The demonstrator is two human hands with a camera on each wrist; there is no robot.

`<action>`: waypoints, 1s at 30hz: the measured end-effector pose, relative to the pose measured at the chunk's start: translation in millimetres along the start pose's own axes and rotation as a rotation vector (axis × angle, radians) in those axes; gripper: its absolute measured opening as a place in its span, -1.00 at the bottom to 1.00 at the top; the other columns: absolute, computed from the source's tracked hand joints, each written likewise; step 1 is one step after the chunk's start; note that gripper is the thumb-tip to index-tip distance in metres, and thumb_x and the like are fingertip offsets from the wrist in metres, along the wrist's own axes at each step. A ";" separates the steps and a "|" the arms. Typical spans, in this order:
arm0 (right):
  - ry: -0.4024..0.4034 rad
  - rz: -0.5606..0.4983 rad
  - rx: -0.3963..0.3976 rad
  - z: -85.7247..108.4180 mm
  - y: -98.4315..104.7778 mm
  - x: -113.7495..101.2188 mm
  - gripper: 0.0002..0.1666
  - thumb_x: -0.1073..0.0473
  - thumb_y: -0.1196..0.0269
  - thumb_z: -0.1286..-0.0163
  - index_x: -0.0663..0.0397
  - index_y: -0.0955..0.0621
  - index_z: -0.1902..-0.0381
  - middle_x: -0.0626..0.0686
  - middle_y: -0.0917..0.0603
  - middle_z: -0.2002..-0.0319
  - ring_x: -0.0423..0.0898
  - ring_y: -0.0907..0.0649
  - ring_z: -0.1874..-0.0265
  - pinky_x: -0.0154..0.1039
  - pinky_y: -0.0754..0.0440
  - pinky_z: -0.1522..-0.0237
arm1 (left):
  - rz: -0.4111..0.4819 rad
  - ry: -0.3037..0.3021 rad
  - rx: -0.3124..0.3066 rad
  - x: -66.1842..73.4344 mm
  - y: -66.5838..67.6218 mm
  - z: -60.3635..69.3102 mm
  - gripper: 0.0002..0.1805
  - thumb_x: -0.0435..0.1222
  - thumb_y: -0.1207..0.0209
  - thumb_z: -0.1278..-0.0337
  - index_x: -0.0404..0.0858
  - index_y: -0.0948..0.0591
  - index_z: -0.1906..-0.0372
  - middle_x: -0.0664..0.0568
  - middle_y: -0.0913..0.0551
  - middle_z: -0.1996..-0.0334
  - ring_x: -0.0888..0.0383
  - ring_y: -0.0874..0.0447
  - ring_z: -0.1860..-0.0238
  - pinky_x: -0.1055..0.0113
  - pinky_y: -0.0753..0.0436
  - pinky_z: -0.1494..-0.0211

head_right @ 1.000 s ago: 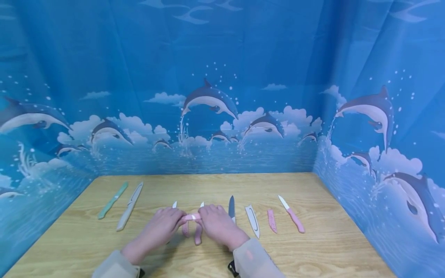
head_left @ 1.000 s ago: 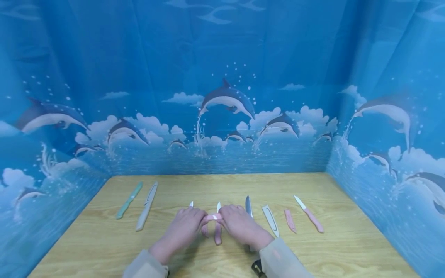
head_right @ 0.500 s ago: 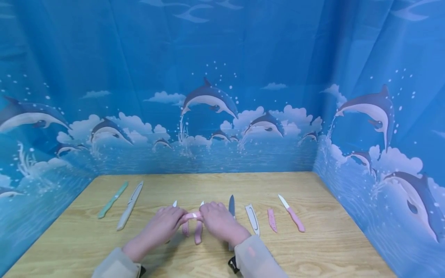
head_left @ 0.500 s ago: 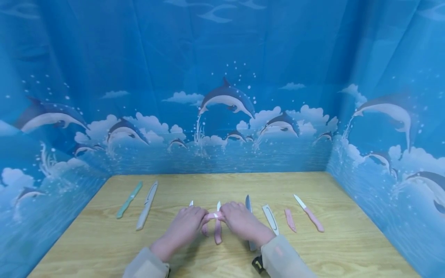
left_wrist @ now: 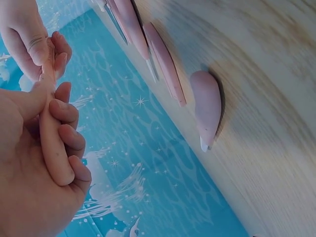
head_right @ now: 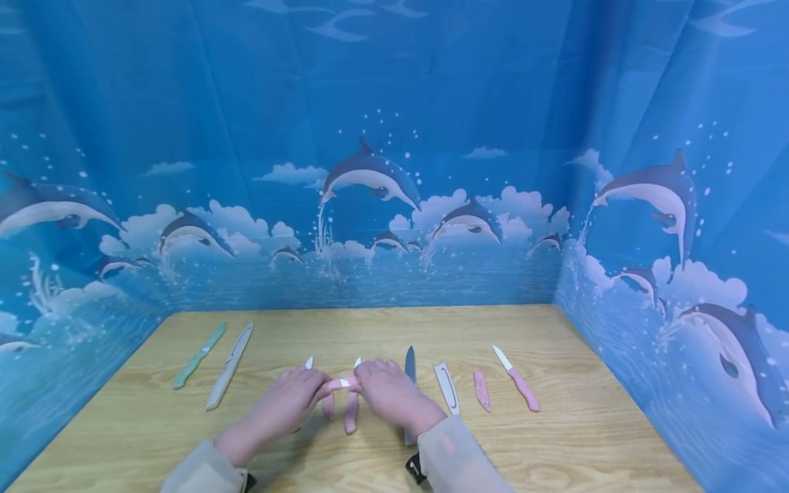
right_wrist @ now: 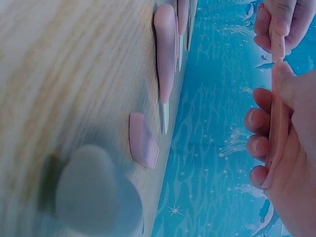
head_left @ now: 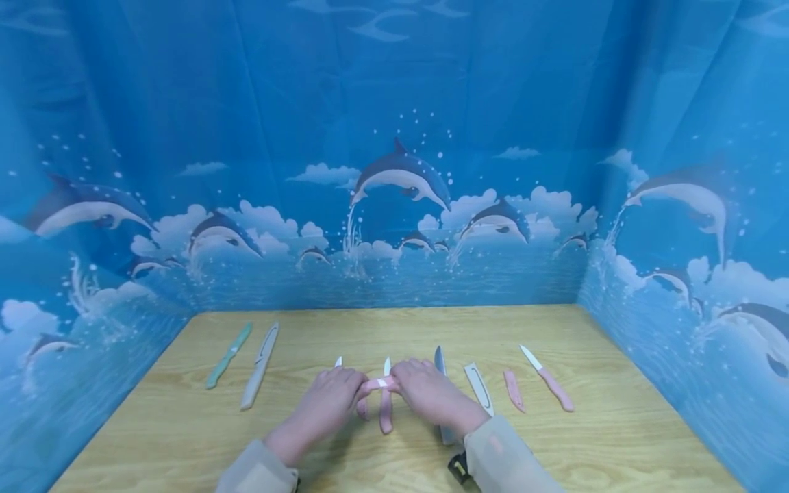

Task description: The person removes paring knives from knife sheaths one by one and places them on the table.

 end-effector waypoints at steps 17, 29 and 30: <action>0.001 -0.022 0.005 3.2 -3.5 0.9 -0.60 -0.16 0.11 -0.52 -0.07 -0.54 0.11 -0.19 -0.59 0.24 -0.26 -0.52 0.22 -0.25 -0.49 0.01 | -0.029 -0.048 0.018 1.3 -0.7 4.2 -0.74 -0.08 0.00 -0.40 -0.13 -0.61 0.18 0.16 -0.66 0.29 0.21 -0.56 0.22 0.17 -0.54 0.05; -0.020 -0.041 -0.020 4.4 -4.8 3.0 -0.55 -0.20 0.15 -0.51 -0.08 -0.55 0.08 -0.19 -0.60 0.21 -0.26 -0.53 0.20 -0.21 -0.50 -0.05 | -0.023 -0.059 0.013 3.0 -0.6 6.1 -0.81 -0.14 -0.07 -0.36 -0.14 -0.60 0.17 0.11 -0.67 0.25 0.18 -0.59 0.17 0.15 -0.55 0.00; -0.016 -0.035 -0.020 4.6 -4.4 2.5 -0.58 -0.18 0.12 -0.51 -0.08 -0.55 0.09 -0.19 -0.60 0.22 -0.27 -0.53 0.21 -0.21 -0.50 -0.05 | -0.025 -0.059 0.014 2.6 -1.0 6.2 -0.81 -0.14 -0.07 -0.36 -0.14 -0.60 0.17 0.11 -0.67 0.24 0.18 -0.59 0.17 0.16 -0.55 0.00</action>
Point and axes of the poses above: each hand's wrist, its own z-axis away from the middle knuckle, its own y-axis out of the back of the hand, x = y × z, the point moved 10 cm from there along -z, towards the middle knuckle
